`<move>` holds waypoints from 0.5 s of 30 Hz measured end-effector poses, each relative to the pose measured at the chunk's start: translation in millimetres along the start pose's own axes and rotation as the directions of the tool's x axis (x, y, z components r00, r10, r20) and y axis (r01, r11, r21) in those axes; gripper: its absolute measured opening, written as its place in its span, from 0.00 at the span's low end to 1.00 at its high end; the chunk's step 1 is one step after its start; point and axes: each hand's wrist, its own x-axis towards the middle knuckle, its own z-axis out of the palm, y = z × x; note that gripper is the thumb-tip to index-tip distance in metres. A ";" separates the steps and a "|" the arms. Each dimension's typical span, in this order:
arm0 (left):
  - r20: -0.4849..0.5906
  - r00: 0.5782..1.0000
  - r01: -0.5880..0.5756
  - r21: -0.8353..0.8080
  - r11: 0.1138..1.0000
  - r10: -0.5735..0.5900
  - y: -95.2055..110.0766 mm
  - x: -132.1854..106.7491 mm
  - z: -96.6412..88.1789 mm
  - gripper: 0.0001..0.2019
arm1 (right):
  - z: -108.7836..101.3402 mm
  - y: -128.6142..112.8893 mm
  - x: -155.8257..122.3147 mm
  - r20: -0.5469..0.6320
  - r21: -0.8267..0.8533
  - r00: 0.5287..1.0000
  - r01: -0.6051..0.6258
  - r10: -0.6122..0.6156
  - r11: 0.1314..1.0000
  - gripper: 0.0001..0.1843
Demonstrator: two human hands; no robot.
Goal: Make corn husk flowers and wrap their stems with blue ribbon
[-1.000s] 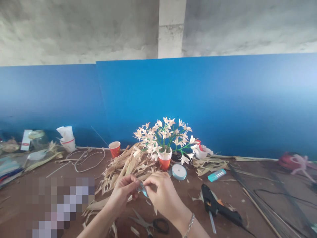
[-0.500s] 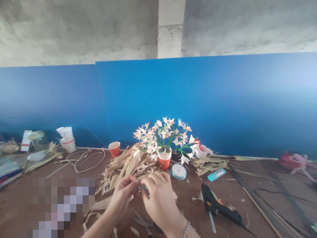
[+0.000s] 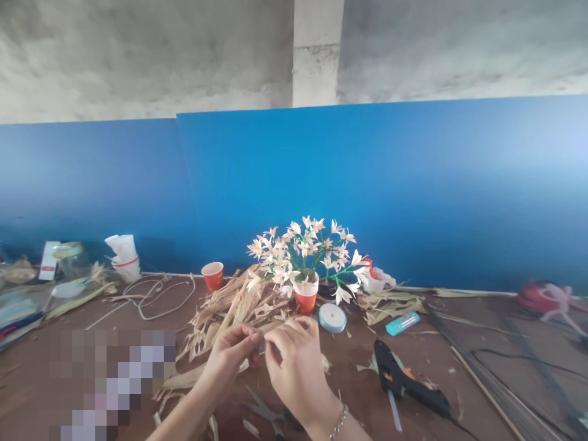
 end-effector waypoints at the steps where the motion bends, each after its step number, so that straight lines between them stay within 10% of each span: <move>1: 0.025 1.000 -0.006 -0.001 1.000 0.006 0.8 0.4 -1.5 0.12 | -1.3 0.5 0.8 0.010 0.030 1.000 -0.015 0.015 0.999 0.10; 8: 0.103 0.993 -0.065 0.008 0.998 0.063 7.5 -3.2 -3.7 0.11 | -11.3 -0.4 8.1 0.246 0.327 0.907 -0.409 0.341 0.852 0.06; 15: 0.211 0.977 -0.015 -0.126 0.992 0.041 9.5 -9.7 0.3 0.08 | -15.2 2.0 12.5 0.762 0.566 0.539 -0.824 0.358 0.034 0.01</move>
